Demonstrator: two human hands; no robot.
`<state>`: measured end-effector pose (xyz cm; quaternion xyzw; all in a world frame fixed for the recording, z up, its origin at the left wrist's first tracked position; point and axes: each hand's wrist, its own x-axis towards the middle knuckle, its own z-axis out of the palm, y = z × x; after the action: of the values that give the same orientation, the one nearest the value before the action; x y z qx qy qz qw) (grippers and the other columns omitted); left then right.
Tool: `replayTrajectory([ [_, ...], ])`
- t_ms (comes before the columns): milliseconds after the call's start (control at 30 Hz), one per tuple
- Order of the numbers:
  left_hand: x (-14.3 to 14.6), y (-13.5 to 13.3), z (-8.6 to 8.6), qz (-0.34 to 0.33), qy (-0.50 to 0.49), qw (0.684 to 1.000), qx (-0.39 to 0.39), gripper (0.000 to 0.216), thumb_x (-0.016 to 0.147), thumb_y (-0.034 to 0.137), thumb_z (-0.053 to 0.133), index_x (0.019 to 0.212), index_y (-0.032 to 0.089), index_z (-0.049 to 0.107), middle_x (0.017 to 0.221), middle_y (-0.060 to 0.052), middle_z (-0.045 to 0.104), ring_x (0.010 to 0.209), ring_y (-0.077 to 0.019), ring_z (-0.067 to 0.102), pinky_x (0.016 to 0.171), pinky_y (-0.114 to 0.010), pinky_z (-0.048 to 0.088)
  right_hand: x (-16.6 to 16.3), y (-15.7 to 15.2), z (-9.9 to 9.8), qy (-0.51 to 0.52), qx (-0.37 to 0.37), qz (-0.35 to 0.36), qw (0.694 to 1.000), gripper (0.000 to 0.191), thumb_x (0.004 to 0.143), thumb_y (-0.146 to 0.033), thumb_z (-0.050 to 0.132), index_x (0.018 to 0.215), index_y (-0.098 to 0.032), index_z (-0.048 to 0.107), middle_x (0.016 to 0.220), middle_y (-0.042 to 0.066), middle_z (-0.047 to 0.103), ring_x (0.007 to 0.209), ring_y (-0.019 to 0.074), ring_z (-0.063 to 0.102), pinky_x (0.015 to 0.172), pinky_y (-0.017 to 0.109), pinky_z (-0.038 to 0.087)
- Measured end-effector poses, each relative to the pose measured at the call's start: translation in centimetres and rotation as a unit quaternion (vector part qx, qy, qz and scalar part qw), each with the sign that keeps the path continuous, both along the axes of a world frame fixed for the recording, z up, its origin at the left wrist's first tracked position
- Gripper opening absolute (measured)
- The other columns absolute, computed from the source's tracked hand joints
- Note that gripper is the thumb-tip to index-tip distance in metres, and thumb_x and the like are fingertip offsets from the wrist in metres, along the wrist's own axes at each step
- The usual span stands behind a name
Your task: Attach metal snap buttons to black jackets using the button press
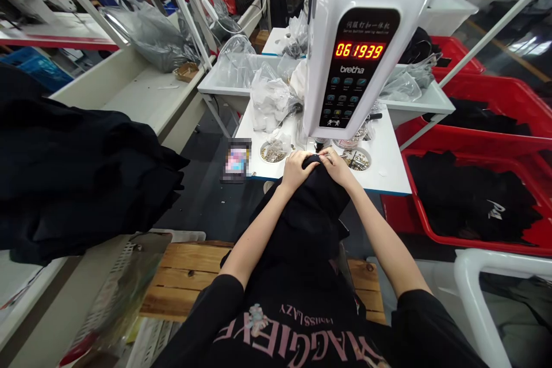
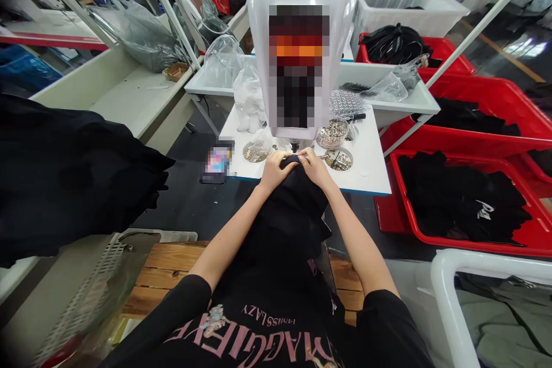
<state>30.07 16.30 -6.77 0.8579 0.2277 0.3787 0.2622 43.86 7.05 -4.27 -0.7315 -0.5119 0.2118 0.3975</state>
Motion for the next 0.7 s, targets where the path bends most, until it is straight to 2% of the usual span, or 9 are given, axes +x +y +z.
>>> replayTrajectory([
  [300,-0.09,0.00,0.32,0.001,0.006,1.000,-0.006,0.019,0.081,0.032,0.065,0.094,0.018,0.061,0.093,-0.005,0.064,0.091,-0.0207,0.057,0.083,-0.034,0.044,0.18,0.11,-0.23,0.003,0.011,0.003,1.000,0.020,0.088,-0.038,0.043,0.098,-0.024,0.053,0.096,0.003,0.064,0.086,0.0199,0.061,0.081,0.035,0.043],
  [500,-0.06,-0.14,0.27,0.002,0.001,1.000,-0.009,0.020,0.081,0.032,0.066,0.094,0.018,0.060,0.093,-0.006,0.064,0.091,-0.0209,0.057,0.083,-0.033,0.043,0.23,-0.02,-0.10,-0.001,0.002,-0.001,1.000,0.022,0.088,-0.041,0.043,0.096,-0.024,0.054,0.090,0.002,0.065,0.082,0.0200,0.061,0.077,0.034,0.043],
  [700,-0.50,0.16,0.69,0.022,0.061,0.998,0.016,0.027,0.082,0.040,0.063,0.098,0.018,0.059,0.097,-0.008,0.062,0.093,-0.0229,0.057,0.083,-0.034,0.043,-0.33,-0.26,0.53,-0.062,-0.005,-0.052,0.997,0.024,0.086,-0.043,0.044,0.080,-0.023,0.056,0.076,0.003,0.063,0.075,0.0210,0.058,0.072,0.032,0.041],
])
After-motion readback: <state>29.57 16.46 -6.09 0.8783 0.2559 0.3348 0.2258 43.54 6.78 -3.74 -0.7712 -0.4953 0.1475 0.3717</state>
